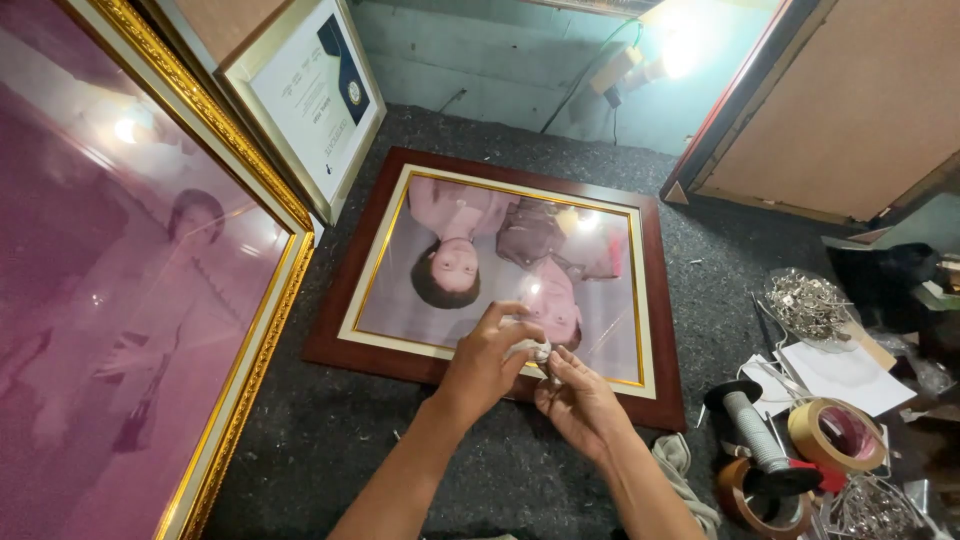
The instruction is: Removing protective plastic film from a framed picture, cleaning the glass with a cloth, and applying corner protectors.
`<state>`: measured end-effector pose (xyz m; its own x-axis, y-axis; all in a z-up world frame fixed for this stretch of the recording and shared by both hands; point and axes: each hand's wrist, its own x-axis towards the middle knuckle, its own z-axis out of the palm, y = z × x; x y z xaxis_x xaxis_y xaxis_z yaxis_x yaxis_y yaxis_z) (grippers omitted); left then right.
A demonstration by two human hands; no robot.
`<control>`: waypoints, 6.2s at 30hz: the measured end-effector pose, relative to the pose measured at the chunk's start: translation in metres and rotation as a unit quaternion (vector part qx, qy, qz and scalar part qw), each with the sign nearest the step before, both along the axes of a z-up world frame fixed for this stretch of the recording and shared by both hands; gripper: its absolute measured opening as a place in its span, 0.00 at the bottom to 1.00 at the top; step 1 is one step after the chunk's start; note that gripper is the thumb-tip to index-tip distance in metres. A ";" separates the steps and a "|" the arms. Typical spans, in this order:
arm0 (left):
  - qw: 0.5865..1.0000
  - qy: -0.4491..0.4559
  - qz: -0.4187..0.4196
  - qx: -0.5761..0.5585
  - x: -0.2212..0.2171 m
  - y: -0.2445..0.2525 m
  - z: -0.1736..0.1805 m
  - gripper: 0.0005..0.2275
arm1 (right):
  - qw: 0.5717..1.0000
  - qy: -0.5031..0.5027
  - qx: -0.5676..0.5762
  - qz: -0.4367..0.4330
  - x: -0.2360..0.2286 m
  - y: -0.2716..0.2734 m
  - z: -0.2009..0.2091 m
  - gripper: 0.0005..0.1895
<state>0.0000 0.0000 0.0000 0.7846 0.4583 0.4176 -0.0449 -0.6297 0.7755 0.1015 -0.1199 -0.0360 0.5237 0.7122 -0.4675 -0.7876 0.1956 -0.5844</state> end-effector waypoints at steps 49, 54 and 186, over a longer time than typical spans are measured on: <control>0.804 -0.064 0.050 -0.589 0.022 -0.007 -0.062 0.04 | 0.945 -0.250 -0.183 0.107 0.008 0.000 0.020 0.11; 0.853 0.010 0.103 -0.511 0.003 -0.010 -0.023 0.17 | 0.959 -0.235 -0.154 0.044 0.052 -0.025 -0.013 0.09; 0.940 0.116 0.010 0.320 0.062 -0.104 -0.082 0.24 | 0.515 -0.554 -0.582 0.298 0.093 -0.061 0.020 0.33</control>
<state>0.0618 -0.1039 -0.0823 0.8823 0.1873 0.4318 0.0954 -0.9695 0.2258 0.1949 -0.1804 -0.0155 0.7790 0.4755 -0.4088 0.4385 -0.8791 -0.1870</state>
